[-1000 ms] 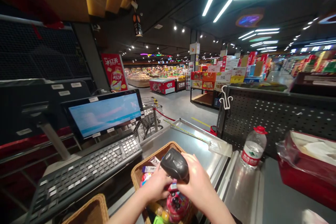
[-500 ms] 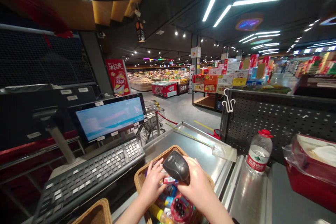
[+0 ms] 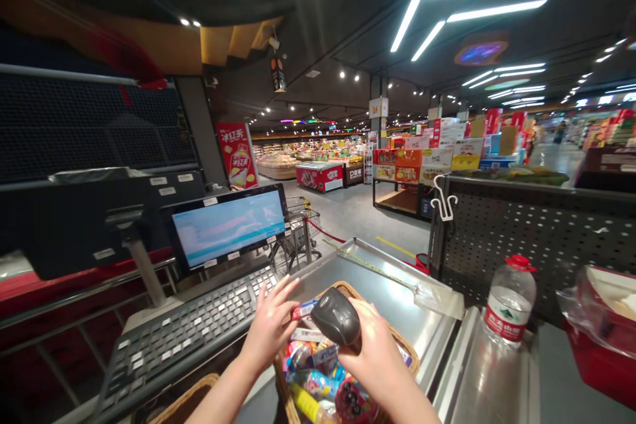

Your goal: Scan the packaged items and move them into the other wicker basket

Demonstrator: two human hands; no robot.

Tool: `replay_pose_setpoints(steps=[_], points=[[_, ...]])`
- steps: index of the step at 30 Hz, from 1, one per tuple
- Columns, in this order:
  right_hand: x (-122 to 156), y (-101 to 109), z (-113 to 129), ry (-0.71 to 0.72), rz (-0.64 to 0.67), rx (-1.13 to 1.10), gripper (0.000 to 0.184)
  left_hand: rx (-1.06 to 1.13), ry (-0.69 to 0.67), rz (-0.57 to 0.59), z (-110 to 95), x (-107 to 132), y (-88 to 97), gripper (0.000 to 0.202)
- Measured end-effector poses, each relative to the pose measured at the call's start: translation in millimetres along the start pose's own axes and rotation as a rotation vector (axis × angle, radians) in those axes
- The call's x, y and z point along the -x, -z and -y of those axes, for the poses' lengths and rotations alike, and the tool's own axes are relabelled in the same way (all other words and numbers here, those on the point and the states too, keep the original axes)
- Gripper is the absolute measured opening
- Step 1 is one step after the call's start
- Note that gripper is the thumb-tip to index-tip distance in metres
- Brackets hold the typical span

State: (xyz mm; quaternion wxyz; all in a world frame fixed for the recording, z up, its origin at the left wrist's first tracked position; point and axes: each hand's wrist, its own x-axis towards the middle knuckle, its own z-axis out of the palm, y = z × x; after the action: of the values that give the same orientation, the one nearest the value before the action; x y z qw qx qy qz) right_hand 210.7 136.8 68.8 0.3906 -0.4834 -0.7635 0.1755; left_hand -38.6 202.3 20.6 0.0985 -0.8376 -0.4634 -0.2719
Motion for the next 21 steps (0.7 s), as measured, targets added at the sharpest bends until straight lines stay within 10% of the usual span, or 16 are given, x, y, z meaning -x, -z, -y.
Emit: replay_pose_setpoints(steps=[21], points=[[-16.0,-34.0,35.8,0.127,0.032,-0.048,0.051,-0.241,-0.056,-0.334,35.0,-1.4,64.5,0.013]])
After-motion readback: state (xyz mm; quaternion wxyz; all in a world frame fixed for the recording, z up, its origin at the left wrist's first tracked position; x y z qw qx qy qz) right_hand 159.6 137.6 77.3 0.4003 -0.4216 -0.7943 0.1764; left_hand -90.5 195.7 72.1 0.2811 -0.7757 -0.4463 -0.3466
